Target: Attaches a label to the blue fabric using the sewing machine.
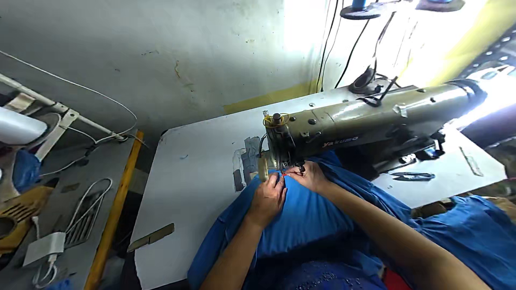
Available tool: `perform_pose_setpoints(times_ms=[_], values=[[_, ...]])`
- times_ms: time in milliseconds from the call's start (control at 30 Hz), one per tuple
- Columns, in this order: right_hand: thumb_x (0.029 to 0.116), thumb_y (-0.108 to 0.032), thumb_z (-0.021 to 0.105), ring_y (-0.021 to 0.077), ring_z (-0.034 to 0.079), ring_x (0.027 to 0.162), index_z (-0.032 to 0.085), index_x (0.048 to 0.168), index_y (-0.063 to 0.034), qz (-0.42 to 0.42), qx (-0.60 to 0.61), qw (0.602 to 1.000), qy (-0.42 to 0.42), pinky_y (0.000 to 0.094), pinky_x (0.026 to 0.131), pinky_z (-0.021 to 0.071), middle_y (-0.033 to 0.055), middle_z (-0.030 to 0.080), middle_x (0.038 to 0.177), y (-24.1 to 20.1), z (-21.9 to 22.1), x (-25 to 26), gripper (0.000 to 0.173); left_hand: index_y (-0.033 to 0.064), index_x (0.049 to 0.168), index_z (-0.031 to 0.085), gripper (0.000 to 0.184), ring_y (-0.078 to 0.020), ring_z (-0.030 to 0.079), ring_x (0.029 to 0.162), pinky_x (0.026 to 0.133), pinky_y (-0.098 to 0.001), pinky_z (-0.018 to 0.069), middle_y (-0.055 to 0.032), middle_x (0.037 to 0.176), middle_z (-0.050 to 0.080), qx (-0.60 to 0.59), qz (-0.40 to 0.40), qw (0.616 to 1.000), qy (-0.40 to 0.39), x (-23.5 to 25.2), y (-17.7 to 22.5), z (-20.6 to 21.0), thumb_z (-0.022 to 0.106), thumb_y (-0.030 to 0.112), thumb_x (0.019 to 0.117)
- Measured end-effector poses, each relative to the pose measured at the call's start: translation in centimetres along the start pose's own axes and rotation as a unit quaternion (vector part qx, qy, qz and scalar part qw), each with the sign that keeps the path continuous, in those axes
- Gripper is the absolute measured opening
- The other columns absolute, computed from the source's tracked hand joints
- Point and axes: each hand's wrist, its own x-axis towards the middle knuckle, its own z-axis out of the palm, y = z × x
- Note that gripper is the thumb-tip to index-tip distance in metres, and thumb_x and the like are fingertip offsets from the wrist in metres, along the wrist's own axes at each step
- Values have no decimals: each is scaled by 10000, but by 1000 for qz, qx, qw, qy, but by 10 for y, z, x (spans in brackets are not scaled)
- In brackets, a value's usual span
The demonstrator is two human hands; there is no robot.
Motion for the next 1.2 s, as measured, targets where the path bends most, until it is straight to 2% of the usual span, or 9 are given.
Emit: perform_pose_setpoints(times_ms=[200,300,533,700,933,1200], values=[[938,-195,661,205,683,752,798,923,-49,5,-1,1000,5,367,737,547,126,749,881,-3,-1,1,200,8,1184,739,343,-364,667,1188,947,-445,572,-217,1266,681,0,-5,1000,8,0,0,-1,545,211,987],[946,-186,660,231,721,829,797,929,-48,3,5,1000,1,402,788,565,133,763,927,-2,-2,1,195,21,1177,748,346,-362,663,1195,961,-444,566,-206,1267,685,-5,-3,1000,14,0,-2,0,533,217,988],[973,-176,625,279,733,937,798,978,-39,18,10,999,-36,465,870,554,150,766,997,-5,-6,3,220,19,1159,754,324,-364,661,1195,966,-449,567,-205,1252,689,-8,0,1000,19,0,-2,0,559,207,981],[972,-175,627,276,729,900,800,975,-47,7,3,1000,-25,467,848,552,149,765,971,-4,-5,3,215,18,1167,751,324,-359,658,1200,975,-445,562,-207,1260,684,-7,-3,1000,16,1,-2,-1,559,204,983],[951,-221,678,193,695,811,810,974,-73,-5,21,1000,-5,369,799,551,119,759,947,3,-2,2,200,-3,1171,741,331,-371,646,1220,1009,-451,541,-205,1274,683,-3,3,1000,6,1,1,-2,540,191,994],[938,-222,687,168,674,774,813,959,-76,11,16,1000,-2,337,771,539,115,751,906,2,0,3,195,-47,1161,726,353,-357,647,1240,1033,-454,525,-184,1287,695,0,9,1000,15,0,0,0,528,193,996]])
